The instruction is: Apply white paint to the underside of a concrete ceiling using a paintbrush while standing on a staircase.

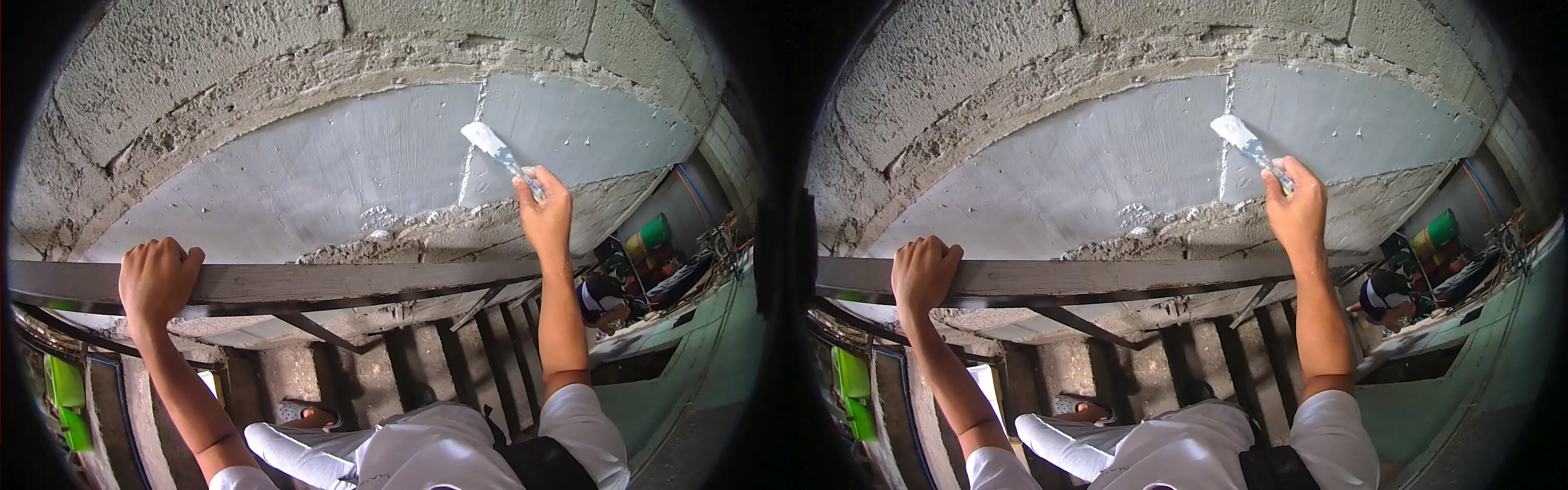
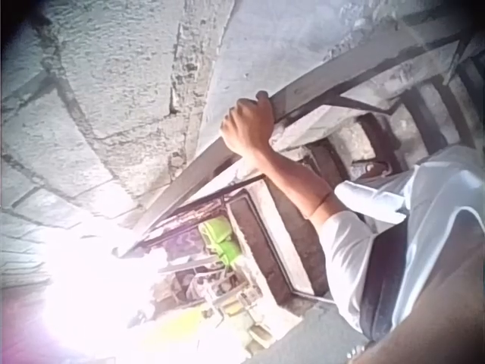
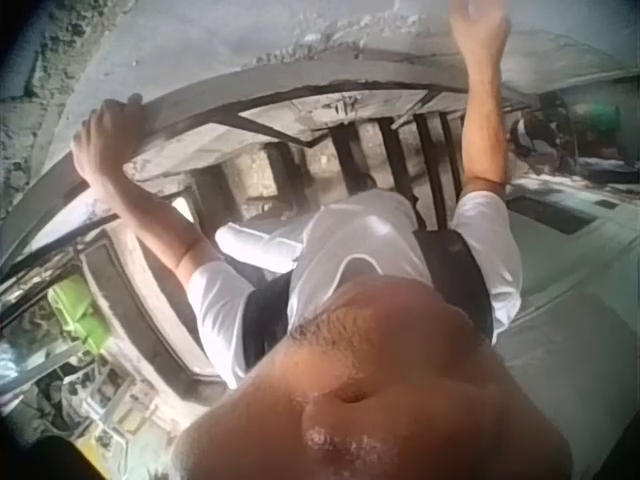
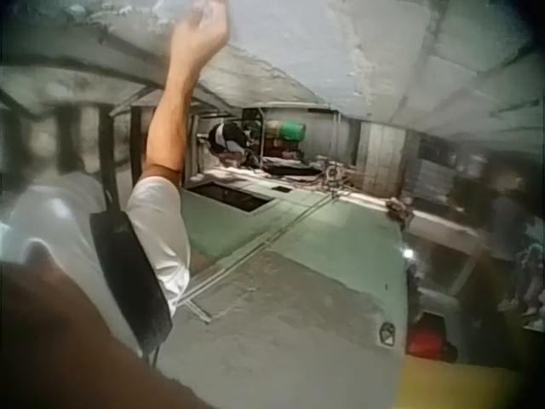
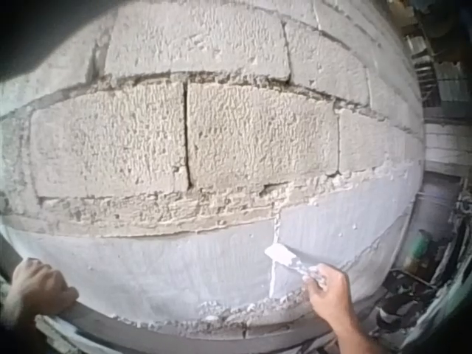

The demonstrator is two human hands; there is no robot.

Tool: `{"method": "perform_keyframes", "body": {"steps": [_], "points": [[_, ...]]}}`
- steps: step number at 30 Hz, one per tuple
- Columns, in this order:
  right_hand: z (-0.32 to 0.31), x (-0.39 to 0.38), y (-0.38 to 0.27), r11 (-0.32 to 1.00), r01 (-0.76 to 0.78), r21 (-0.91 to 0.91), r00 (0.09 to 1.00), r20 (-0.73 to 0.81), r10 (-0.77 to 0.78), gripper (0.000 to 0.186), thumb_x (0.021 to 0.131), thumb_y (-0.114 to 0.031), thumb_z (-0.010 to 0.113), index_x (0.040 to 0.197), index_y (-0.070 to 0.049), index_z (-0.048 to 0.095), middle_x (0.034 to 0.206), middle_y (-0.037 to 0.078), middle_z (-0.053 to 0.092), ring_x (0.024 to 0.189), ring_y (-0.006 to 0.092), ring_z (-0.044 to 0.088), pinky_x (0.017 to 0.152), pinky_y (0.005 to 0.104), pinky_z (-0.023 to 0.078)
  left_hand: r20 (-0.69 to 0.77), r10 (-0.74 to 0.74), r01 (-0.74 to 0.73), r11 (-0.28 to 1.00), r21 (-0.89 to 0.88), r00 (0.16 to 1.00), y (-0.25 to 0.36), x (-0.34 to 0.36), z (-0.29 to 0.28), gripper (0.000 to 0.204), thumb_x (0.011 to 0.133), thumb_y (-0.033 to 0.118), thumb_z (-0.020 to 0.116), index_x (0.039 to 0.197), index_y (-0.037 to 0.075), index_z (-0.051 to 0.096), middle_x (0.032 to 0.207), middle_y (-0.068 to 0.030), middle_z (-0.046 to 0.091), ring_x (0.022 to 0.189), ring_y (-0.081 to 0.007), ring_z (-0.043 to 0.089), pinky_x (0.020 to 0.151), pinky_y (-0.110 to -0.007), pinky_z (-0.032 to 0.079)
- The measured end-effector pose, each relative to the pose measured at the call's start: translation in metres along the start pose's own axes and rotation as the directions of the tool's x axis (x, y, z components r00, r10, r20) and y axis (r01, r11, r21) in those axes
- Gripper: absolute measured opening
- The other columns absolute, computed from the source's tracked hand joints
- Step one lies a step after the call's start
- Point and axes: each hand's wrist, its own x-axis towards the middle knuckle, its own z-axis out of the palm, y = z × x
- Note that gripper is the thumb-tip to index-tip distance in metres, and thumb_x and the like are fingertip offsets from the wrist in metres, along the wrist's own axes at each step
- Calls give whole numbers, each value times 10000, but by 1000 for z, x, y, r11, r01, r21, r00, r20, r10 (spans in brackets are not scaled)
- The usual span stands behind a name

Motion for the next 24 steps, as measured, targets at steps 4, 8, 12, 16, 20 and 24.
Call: {"method": "perform_keyframes", "body": {"steps": [4,8,12,16,20,24], "points": [[-3,19,-26,990,67,121,993,-102,-54,153,843,-65,671,905,36,575,748,173,615,669,190,579,613,317,470,-10,5,-5,1000,-4,1000,-1,0,2,340,807,297,562,613,22,615,676,-172,631,695,-355,612,737,-451,464],[18,6,-8,995,90,-43,994,-53,-92,143,833,-83,661,879,15,568,754,200,619,688,361,617,614,383,465,-1,-3,3,1000,-1,1000,-1,1,2,332,800,299,569,619,27,628,675,-167,632,692,-353,612,738,-447,464],[18,-30,15,988,8,-154,994,110,9,142,828,-90,661,885,7,574,778,208,625,746,425,608,619,405,464,-11,-8,8,1000,-12,1000,-1,1,1,334,796,293,570,599,26,613,653,-165,623,681,-353,611,721,-452,464],[4,-5,-11,997,-48,-53,997,66,52,127,837,-73,656,877,12,570,748,191,613,666,384,568,603,378,457,-2,-9,9,1000,-16,1000,-3,1,6,334,795,291,574,596,26,613,648,-164,622,683,-352,612,723,-450,465],[11,16,-17,995,65,79,994,-95,-57,131,844,-66,659,874,22,566,739,183,596,604,316,516,590,354,448,-8,-16,16,1000,0,1000,-2,0,4,330,794,294,580,605,28,622,654,-163,625,690,-351,613,730,-445,465],[33,-26,18,999,33,21,999,-32,-33,134,837,-60,663,866,31,569,773,185,615,647,357,559,624,377,465,14,-22,23,1000,-17,1000,3,2,-2,325,798,298,581,617,33,632,677,-163,634,708,-349,617,748,-436,465]]}}
